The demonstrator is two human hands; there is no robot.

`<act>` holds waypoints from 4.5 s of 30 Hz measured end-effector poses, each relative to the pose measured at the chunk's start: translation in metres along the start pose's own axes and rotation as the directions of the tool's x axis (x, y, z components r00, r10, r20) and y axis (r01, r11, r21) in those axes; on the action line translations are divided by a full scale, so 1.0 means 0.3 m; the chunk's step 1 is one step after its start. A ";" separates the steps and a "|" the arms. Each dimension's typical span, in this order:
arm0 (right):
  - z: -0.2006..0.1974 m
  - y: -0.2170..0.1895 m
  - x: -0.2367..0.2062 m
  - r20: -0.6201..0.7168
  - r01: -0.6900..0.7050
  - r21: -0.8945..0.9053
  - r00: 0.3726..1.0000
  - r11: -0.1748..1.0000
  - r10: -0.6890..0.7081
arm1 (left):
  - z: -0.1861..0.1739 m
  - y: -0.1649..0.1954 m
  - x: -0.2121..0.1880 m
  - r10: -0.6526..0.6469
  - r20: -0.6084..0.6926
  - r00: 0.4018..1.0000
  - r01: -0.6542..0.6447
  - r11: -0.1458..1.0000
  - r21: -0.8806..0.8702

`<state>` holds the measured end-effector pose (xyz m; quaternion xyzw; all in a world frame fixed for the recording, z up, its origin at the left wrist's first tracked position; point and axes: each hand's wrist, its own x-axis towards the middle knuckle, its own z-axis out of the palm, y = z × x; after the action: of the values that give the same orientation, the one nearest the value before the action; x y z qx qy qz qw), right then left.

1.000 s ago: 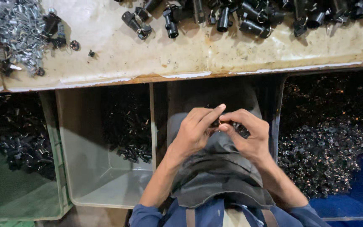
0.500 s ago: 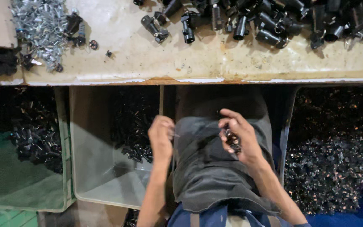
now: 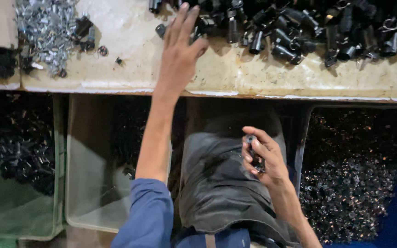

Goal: The person picks small black cylindrical components from a bin, holds and turns them in both hands to check them, and places selected pieces onto the workbench among a large pile of similar parts. They repeat this pick-inspect-place cycle continuously, occasionally reaching into different bins for more parts.

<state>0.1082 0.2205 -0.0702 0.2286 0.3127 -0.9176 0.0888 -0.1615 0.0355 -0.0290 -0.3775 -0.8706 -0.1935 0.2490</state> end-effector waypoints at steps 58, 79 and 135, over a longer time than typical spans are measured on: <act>-0.045 -0.007 0.041 -0.079 -0.133 0.113 0.987 0.985 0.142 | -0.157 0.131 -0.617 -0.475 0.051 0.878 0.459 0.868 0.191; -0.094 -0.022 -0.004 0.091 -0.022 -0.032 0.995 0.999 0.025 | -0.109 0.095 -0.144 -0.784 0.098 0.613 0.303 0.118 -0.946; 0.039 0.003 -0.120 0.232 0.460 -0.874 0.680 0.158 -0.695 | -0.060 0.551 -0.471 0.007 0.210 0.978 0.152 0.665 -0.731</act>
<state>0.1358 0.2132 -0.0453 0.1089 0.8132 -0.5353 -0.2007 0.0516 0.0526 -0.0720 -0.4279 -0.7505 -0.5031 -0.0206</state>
